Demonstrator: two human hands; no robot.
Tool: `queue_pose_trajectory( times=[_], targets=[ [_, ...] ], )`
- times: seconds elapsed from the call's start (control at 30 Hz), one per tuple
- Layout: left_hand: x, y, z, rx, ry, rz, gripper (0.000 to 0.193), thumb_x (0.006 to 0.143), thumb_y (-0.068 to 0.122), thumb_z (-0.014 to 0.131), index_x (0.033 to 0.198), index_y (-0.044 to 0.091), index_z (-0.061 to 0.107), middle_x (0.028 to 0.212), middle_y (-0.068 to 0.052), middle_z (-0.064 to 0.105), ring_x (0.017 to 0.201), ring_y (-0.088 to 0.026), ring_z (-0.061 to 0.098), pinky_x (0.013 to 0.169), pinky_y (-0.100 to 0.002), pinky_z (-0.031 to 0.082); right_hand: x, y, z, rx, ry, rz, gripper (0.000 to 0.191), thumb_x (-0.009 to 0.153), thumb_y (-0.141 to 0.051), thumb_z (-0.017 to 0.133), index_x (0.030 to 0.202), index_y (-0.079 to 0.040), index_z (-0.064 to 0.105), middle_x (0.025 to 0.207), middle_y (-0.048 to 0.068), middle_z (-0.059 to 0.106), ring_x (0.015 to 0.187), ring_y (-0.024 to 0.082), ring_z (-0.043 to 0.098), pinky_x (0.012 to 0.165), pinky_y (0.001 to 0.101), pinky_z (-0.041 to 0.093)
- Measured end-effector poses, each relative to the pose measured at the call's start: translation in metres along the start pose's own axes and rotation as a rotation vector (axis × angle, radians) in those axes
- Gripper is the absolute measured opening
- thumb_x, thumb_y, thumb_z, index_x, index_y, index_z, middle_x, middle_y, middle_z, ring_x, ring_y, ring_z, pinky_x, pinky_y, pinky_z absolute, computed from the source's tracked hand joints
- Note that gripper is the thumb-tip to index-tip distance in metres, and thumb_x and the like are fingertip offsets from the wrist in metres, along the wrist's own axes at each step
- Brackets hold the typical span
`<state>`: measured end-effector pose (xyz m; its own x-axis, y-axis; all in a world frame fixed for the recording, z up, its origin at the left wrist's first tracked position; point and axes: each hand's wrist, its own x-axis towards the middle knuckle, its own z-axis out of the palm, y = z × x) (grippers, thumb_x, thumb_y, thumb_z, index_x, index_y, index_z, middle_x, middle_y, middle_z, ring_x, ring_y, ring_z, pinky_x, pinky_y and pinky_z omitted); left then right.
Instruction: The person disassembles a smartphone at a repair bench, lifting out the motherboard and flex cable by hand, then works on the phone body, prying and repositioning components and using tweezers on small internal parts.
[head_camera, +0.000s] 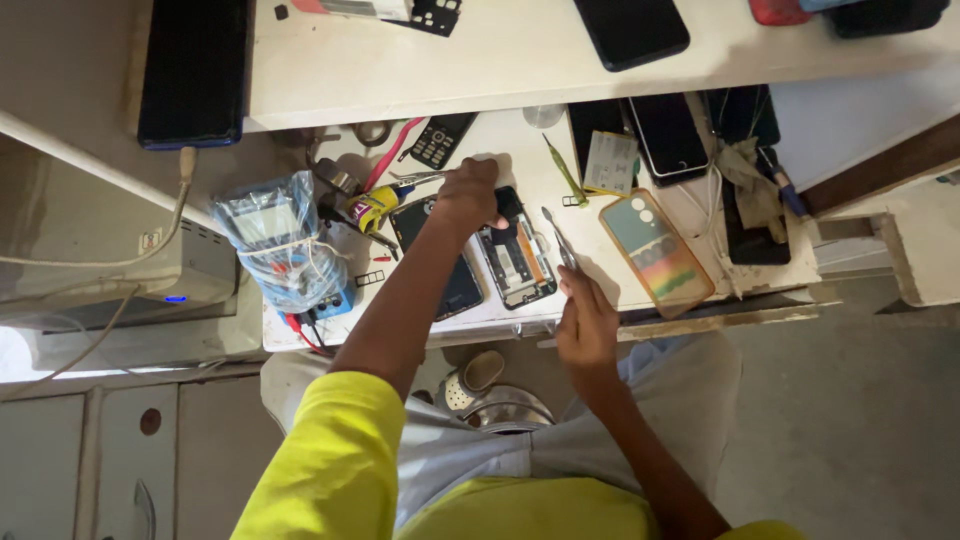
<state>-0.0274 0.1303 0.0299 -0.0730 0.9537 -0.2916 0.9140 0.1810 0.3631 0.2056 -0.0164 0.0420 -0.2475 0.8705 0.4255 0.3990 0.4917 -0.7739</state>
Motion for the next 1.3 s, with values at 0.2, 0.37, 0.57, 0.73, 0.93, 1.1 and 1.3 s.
queue_pose_trajectory(
  times=[0.2,0.37,0.57,0.73,0.93,1.1,1.3],
  targets=[
    [0.005,-0.009,-0.009,-0.067,-0.088,0.035,0.079,0.062,0.027,0.098,0.128,0.003,0.060,0.136,-0.022,0.061,0.129,-0.040,0.060,0.105,-0.043,0.053,0.007,0.009,0.009,-0.150,-0.106,-0.124,0.056,0.080,0.015,0.052,0.132,-0.003,0.062,0.129,0.027,0.059,0.107,0.048,0.061,0.091,0.0476,0.052],
    [0.004,-0.007,-0.010,-0.089,-0.052,-0.002,0.075,0.065,0.020,0.096,0.128,0.004,0.060,0.136,-0.022,0.060,0.129,-0.044,0.057,0.103,-0.047,0.052,0.011,-0.003,0.004,-0.211,-0.172,-0.176,0.057,0.078,0.015,0.057,0.133,-0.001,0.062,0.126,0.025,0.057,0.114,0.046,0.055,0.097,0.0507,0.046],
    [0.001,-0.002,-0.007,-0.118,-0.030,-0.031,0.071,0.066,0.015,0.094,0.128,0.005,0.060,0.137,-0.021,0.059,0.129,-0.044,0.056,0.103,-0.047,0.052,0.052,-0.009,0.013,-0.278,-0.222,-0.147,0.047,0.087,0.009,0.062,0.133,-0.001,0.066,0.099,0.018,0.051,0.094,0.037,0.050,0.084,0.0479,0.044],
    [0.006,-0.009,-0.007,0.032,0.016,0.140,0.074,0.062,0.026,0.098,0.122,0.001,0.061,0.132,-0.018,0.061,0.129,-0.039,0.055,0.104,-0.045,0.049,0.082,0.009,0.034,-0.401,-0.241,-0.371,0.033,0.085,-0.008,0.073,0.115,0.004,0.067,0.102,0.019,0.051,0.098,0.039,0.049,0.085,0.0501,0.042],
    [0.009,-0.006,-0.009,-0.051,-0.038,0.030,0.069,0.061,0.025,0.098,0.117,0.003,0.065,0.132,-0.016,0.063,0.128,-0.036,0.058,0.102,-0.042,0.052,0.092,0.035,0.041,-0.488,-0.363,-0.459,0.016,0.085,0.000,0.072,0.100,-0.002,0.067,0.102,0.013,0.053,0.102,0.032,0.051,0.092,0.0453,0.044],
    [0.004,-0.003,-0.014,-0.116,0.005,0.025,0.068,0.058,0.021,0.100,0.115,0.002,0.066,0.127,-0.017,0.065,0.125,-0.037,0.060,0.101,-0.042,0.053,0.097,0.035,0.046,-0.462,-0.350,-0.477,0.020,0.082,-0.003,0.073,0.101,0.001,0.066,0.103,0.015,0.053,0.101,0.034,0.052,0.091,0.0446,0.044],
    [0.009,-0.012,-0.013,-0.076,-0.055,0.098,0.063,0.060,0.030,0.097,0.111,0.003,0.070,0.125,-0.016,0.068,0.122,-0.033,0.065,0.101,-0.038,0.054,0.093,0.029,0.039,-0.406,-0.353,-0.438,0.022,0.086,-0.011,0.076,0.103,0.001,0.067,0.101,0.015,0.053,0.098,0.034,0.052,0.087,0.0465,0.042]
  ],
)
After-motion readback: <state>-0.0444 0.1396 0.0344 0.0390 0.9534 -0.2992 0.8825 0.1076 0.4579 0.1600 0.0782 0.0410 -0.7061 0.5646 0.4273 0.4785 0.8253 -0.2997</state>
